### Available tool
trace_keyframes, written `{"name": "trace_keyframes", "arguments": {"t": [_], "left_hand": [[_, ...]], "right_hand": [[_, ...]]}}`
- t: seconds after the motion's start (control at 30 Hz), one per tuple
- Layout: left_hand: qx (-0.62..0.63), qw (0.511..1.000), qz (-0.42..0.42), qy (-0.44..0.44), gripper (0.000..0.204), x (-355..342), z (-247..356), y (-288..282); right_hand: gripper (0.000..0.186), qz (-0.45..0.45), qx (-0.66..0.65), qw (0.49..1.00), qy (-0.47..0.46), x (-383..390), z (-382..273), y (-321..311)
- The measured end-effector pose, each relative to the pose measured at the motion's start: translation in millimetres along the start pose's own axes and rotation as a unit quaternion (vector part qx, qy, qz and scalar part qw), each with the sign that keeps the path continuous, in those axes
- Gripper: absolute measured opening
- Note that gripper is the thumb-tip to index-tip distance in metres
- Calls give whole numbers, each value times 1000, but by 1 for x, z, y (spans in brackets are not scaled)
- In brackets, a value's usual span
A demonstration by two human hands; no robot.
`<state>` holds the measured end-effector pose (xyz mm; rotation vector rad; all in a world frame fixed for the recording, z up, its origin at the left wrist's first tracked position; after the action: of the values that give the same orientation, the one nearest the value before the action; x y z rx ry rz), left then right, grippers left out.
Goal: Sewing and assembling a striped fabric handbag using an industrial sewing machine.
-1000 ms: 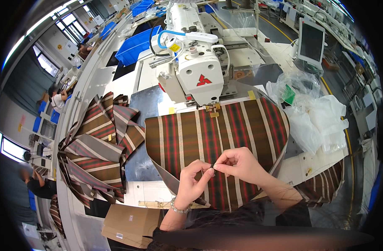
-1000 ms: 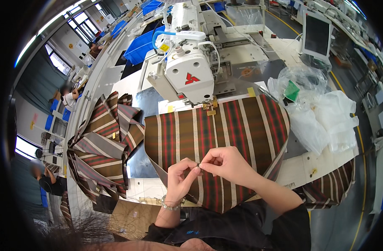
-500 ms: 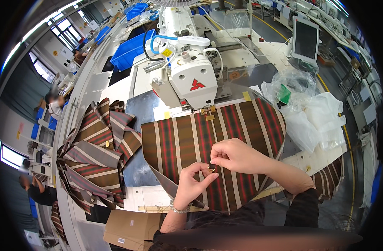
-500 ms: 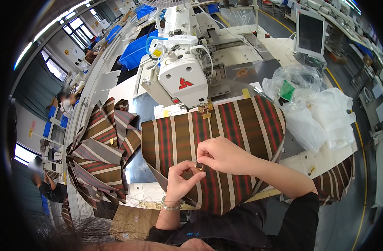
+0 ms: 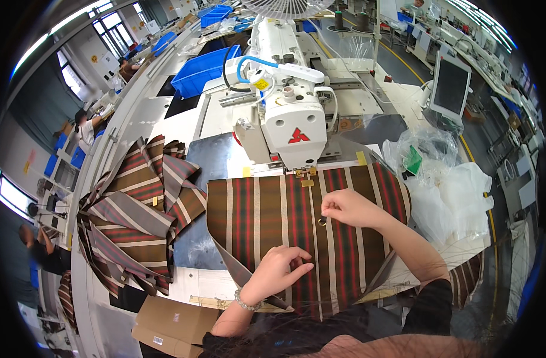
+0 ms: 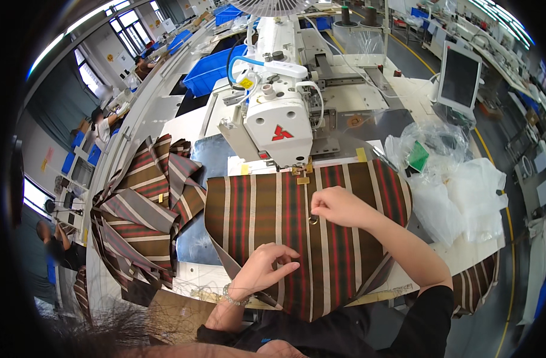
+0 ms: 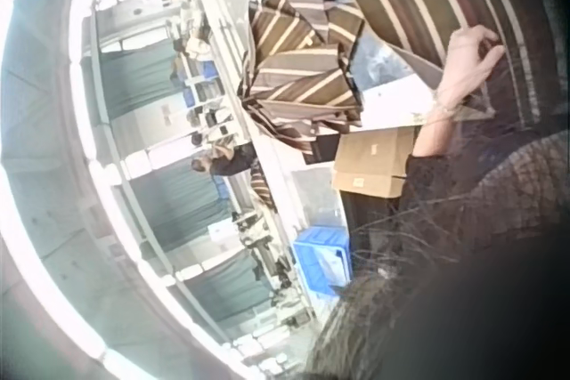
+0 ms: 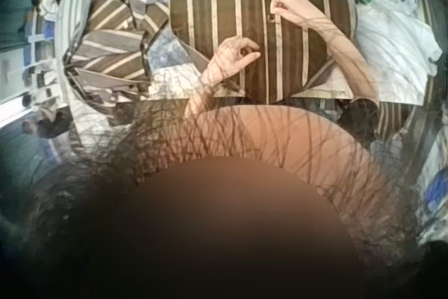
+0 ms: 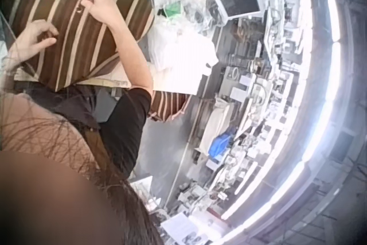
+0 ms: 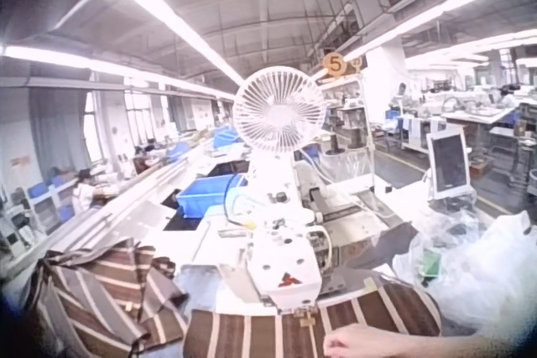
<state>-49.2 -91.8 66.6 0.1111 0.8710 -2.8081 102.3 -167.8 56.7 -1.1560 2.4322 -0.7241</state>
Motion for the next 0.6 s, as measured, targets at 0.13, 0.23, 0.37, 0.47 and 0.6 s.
{"name": "trace_keyframes", "arguments": {"t": [0.13, 0.23, 0.37, 0.47, 0.6], "left_hand": [[-100, 994, 14, 45, 23, 2, 3, -16], [-141, 988, 6, 56, 24, 0, -4, -22], [-143, 988, 1, 56, 22, -21, -19, -25], [-203, 971, 14, 123, 19, -42, -12, -29], [-209, 967, 14, 144, 19, -85, -39, -33]], "right_hand": [[14, 24, 23, 999, 9, -24, 40, -20], [16, 22, -15, 1000, 4, -48, 58, -25], [21, 19, 2, 998, -57, -85, 66, -18], [29, -45, 65, 997, -19, -106, 77, -7], [35, 19, 9, 996, -91, -120, 78, 2]]}}
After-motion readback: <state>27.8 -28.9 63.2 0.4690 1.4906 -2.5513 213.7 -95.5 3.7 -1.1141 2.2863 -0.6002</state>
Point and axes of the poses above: each hand's wrist, its own x-axis away from the middle knuckle, its own y-axis out of the palm, z = x × y, the point moved 9 cm from there along -x, towards the middle knuckle, and after that the axes turned 14 degrees about z, right-handed, at the moved point
